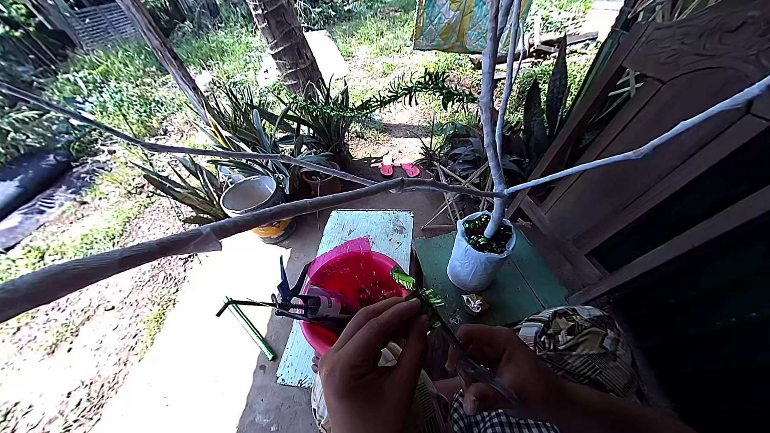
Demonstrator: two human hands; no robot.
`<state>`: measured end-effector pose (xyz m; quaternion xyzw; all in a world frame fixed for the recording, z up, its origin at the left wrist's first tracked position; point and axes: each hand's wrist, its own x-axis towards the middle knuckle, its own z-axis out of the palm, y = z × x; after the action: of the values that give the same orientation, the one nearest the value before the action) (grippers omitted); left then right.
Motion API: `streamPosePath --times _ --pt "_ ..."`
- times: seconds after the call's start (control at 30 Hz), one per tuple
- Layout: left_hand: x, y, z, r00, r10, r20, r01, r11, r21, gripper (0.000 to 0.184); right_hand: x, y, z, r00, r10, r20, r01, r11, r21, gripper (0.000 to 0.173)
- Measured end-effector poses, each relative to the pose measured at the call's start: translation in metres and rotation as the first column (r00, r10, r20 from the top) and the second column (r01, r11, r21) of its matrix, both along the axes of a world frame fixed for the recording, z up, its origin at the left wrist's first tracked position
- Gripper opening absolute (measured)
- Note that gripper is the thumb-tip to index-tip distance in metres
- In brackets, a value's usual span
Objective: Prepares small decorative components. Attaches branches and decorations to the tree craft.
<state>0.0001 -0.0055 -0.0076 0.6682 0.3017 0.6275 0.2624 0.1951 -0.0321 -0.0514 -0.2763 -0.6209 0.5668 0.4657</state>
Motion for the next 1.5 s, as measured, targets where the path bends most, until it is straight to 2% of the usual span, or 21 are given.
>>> streamPosePath --times 0.23,0.43,0.83,1.13,1.5 --pt "-0.0012 0.0006 0.0001 0.991 0.130 -0.030 -0.128 0.989 0.071 0.016 0.0035 -0.0001 -0.0017 0.992 0.124 -0.016 -0.125 0.991 -0.048 0.043" --pt "0.0005 -0.0010 -0.0006 0.975 0.207 -0.080 -0.196 0.972 0.126 0.016 0.0022 0.0002 -0.0034 0.993 0.117 0.005 -0.117 0.993 -0.022 0.044" --pt "0.0009 -0.0016 -0.0003 0.986 0.153 -0.065 -0.147 0.985 0.087 0.016 -0.0003 -0.0017 -0.0014 0.999 0.048 0.021 -0.048 0.999 -0.004 0.037" --pt "-0.0012 -0.0017 0.0008 0.997 0.066 -0.041 -0.065 0.998 0.024 0.015 -0.0001 -0.0013 -0.0011 0.998 0.041 0.036 -0.041 0.999 -0.008 0.040" --pt "-0.0021 -0.0018 0.0002 0.999 0.031 -0.029 -0.031 0.999 0.016 0.015 -0.0013 -0.0020 -0.0033 0.999 0.030 0.013 -0.030 1.000 0.009 0.038"
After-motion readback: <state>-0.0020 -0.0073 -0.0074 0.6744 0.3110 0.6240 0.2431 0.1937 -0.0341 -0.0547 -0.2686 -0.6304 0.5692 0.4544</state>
